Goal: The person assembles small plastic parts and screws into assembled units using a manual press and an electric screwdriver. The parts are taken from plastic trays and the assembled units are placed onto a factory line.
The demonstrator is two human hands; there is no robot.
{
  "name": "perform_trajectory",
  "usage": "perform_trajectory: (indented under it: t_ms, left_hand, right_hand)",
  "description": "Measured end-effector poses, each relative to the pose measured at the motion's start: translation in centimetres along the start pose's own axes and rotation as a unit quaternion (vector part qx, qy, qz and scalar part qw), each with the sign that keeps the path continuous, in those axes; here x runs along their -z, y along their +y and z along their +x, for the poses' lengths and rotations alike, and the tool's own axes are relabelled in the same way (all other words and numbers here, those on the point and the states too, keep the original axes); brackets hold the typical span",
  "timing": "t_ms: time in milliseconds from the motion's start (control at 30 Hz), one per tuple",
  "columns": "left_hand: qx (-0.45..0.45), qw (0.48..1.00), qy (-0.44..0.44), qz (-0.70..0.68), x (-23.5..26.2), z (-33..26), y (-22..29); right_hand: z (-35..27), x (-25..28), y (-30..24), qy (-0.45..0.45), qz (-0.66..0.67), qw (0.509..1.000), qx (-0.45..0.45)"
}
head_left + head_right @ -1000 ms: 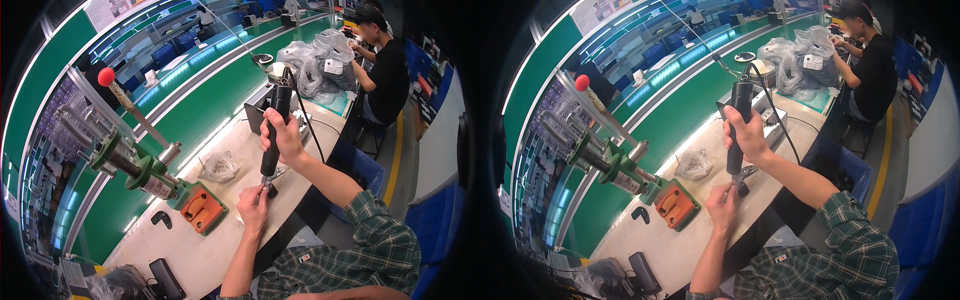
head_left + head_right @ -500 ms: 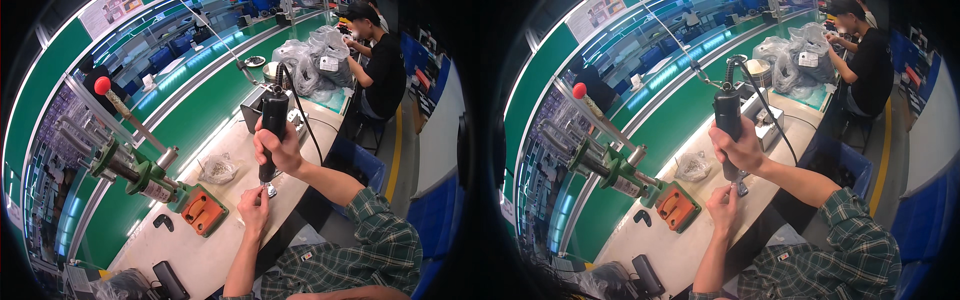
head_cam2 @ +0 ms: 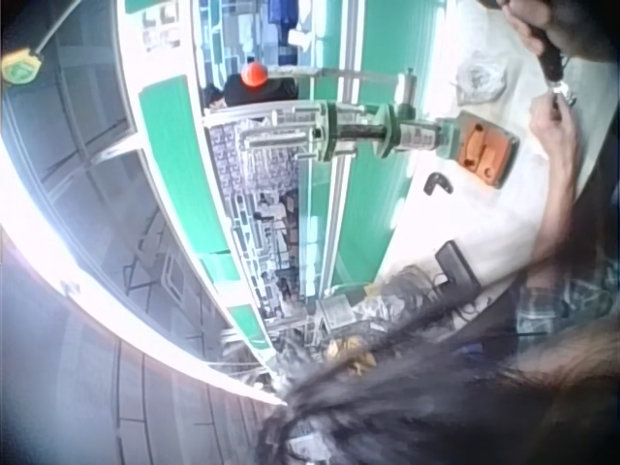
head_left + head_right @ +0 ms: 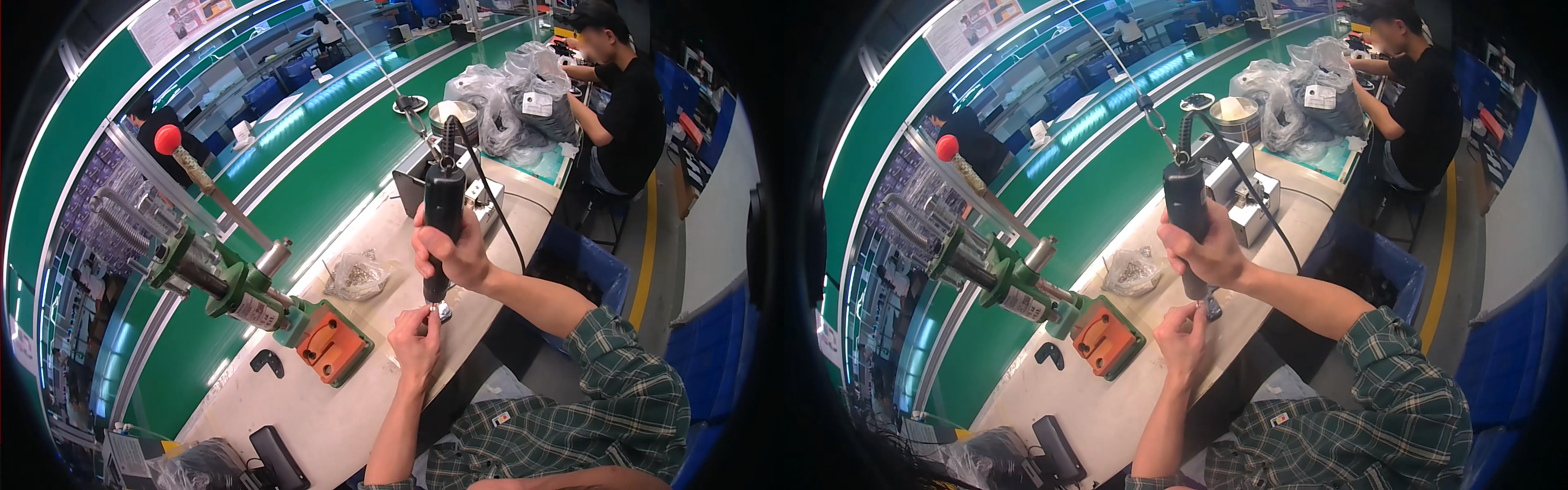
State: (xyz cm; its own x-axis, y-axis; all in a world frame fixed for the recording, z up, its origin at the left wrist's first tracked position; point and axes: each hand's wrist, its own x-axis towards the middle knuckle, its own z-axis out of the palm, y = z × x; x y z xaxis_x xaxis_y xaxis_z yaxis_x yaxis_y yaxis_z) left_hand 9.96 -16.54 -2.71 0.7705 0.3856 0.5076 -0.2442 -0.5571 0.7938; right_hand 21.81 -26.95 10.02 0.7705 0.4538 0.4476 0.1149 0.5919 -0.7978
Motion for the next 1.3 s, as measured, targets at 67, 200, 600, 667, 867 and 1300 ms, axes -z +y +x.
perform_trajectory:
  t_ms: [67,200,600,667,867,1300]
  left_hand:
    - [0.002,1.0,-0.01,0.011,0.0,-0.1,-0.4]
    - [-0.019,0.999,-0.015,0.035,-0.3,-0.4,-1.0]
    - [-0.145,0.963,-0.106,0.201,-0.4,-0.5,0.5]
    - [-0.14,0.96,-0.121,0.209,-0.6,-0.5,0.8]
    - [-0.126,0.963,-0.137,0.197,-0.6,-0.4,1.1]
    - [-0.127,0.957,-0.157,0.207,-0.5,-0.2,1.2]
  right_hand:
    - [-0.4,0.1,0.3,-0.014,-0.001,1.0,-0.002]
    - [-1.3,0.4,0.7,-0.08,-0.037,0.996,0.025]
    - [2.5,0.9,0.6,0.062,-0.081,0.992,0.076]
    - [2.8,1.3,1.7,0.067,-0.095,0.99,0.078]
    - [3.5,1.9,3.2,0.087,-0.13,0.986,0.065]
    - [4.2,2.7,4.3,0.139,-0.155,0.977,0.05]
